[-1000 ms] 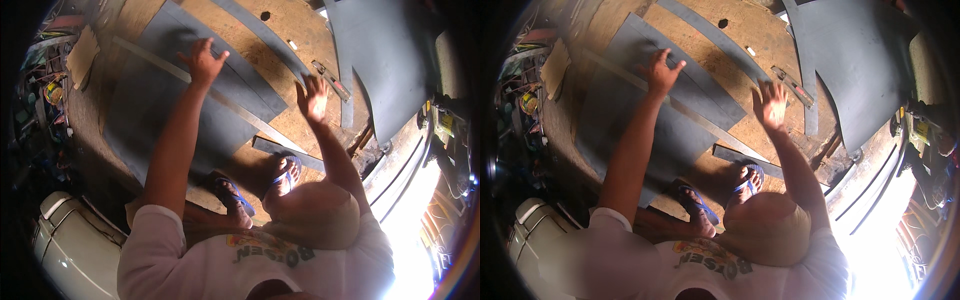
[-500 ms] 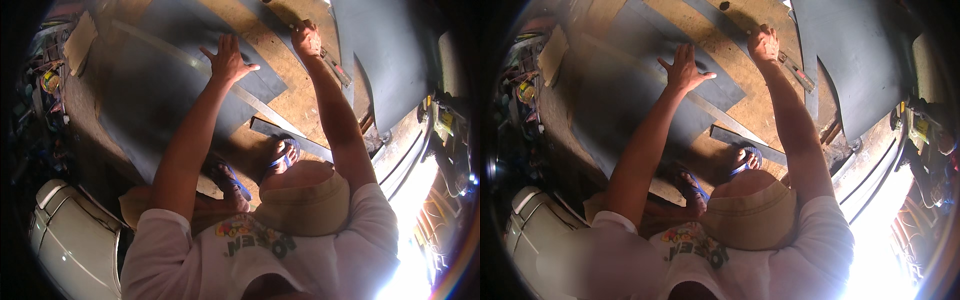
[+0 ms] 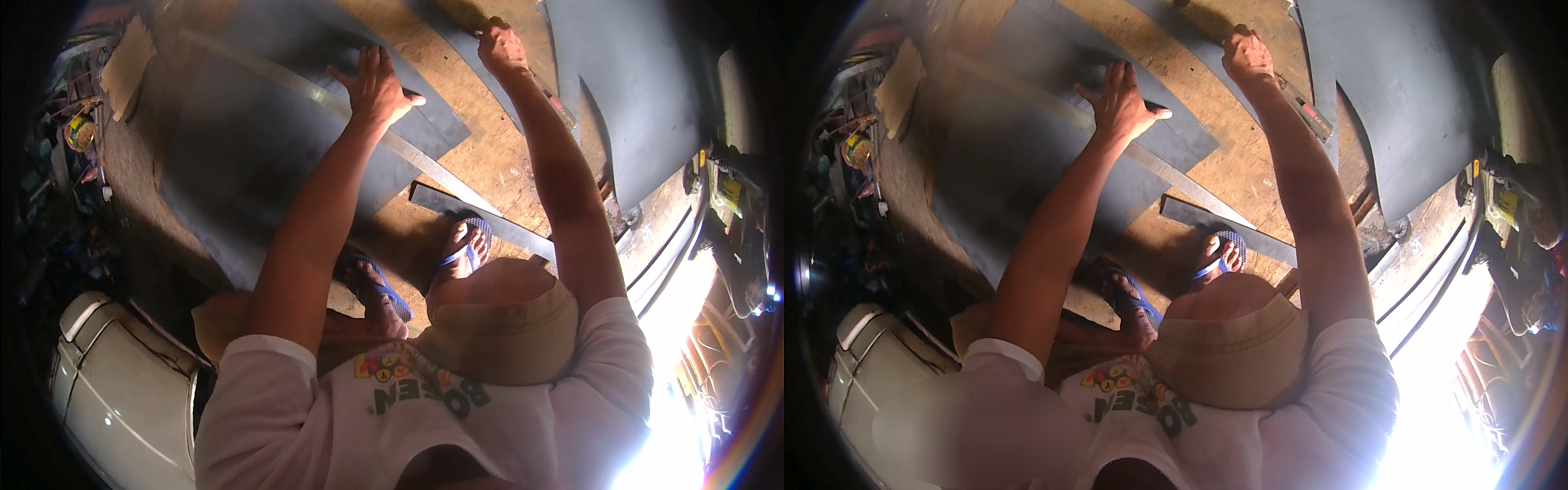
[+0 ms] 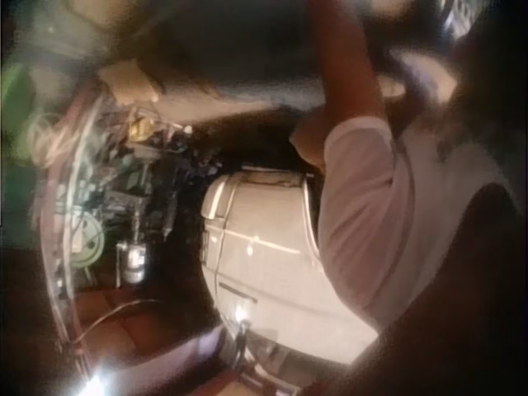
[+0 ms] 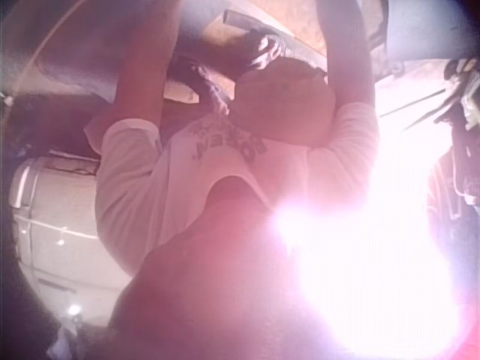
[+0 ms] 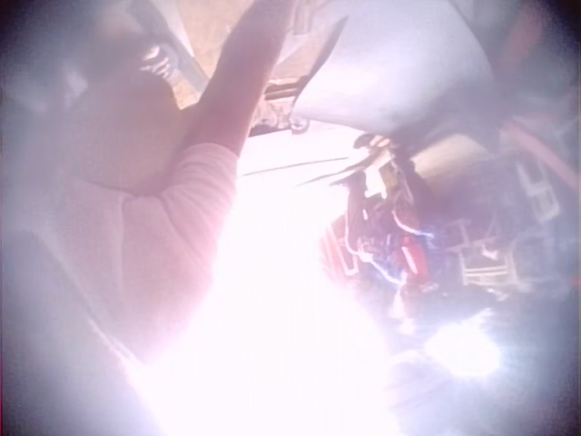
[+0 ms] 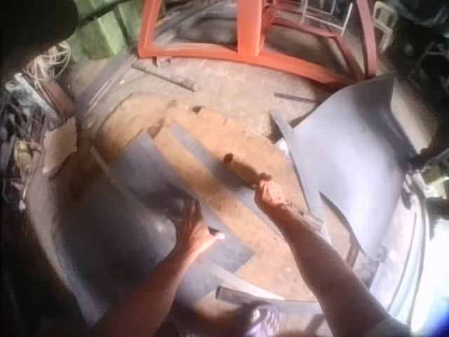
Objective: The person uses a utility knife and a metal straightedge to cut a large gray sheet on a wooden workbench. They repeatedly align the straightedge, score the material, and remove cut strips, leaving a trimmed sheet on the bench.
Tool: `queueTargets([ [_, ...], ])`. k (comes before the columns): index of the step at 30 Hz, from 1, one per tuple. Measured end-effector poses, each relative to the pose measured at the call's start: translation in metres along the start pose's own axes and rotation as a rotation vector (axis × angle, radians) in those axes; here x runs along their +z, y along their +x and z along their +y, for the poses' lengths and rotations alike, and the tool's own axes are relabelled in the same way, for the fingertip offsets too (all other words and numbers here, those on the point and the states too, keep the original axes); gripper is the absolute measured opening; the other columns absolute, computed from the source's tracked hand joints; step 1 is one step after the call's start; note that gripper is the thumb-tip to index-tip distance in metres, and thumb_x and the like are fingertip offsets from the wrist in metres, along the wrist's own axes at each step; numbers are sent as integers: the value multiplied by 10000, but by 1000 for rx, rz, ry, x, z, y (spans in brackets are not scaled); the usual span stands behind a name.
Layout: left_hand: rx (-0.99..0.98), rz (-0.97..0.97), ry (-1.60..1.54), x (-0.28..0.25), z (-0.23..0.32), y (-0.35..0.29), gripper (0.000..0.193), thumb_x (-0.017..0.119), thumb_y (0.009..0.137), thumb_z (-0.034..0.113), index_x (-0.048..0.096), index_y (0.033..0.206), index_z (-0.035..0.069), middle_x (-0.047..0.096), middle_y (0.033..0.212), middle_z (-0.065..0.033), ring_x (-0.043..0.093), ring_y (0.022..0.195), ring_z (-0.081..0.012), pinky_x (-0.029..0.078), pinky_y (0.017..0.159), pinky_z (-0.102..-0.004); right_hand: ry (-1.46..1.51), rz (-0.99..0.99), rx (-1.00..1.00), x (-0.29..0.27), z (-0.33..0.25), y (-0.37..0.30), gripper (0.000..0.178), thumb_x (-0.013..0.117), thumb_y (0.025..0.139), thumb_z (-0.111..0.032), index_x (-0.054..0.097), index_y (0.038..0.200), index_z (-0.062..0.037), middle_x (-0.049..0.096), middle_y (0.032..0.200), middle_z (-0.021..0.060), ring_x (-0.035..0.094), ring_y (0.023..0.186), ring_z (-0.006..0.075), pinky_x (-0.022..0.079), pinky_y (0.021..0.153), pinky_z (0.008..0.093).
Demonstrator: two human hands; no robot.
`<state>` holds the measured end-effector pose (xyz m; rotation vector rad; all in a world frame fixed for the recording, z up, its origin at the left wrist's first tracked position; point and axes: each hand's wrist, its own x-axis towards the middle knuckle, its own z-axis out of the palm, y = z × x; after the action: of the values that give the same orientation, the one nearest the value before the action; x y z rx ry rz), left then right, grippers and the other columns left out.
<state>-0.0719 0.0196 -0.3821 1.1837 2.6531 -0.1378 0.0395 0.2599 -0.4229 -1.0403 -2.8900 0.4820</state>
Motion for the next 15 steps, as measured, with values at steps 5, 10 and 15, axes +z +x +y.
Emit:
queueTargets([
  [5,25,-55,46,-15,16,7,1184,810,669,744,432,1501,-9,395,1569,-131,323,1514,-261,156,1106,-860,-54,148,-162,18,31,2,269,525,992,-215,693,1112,-42,695,1112,206,676,1031,416,549,929,496],
  [10,-8,-131,77,-17,10,6,1135,812,684,727,454,1480,2,384,1567,-146,306,1520,-265,166,1124,-841,97,175,-284,-10,-4,-18,275,508,979,-119,706,1156,-45,716,1045,204,701,919,413,580,811,463],
  [15,5,-149,70,-22,6,2,1078,779,744,714,435,1497,24,309,1632,-138,239,1554,-286,169,1123,-844,625,164,-180,-37,-59,-135,167,688,899,11,740,1056,-12,745,1040,183,754,945,304,584,803,371],
])
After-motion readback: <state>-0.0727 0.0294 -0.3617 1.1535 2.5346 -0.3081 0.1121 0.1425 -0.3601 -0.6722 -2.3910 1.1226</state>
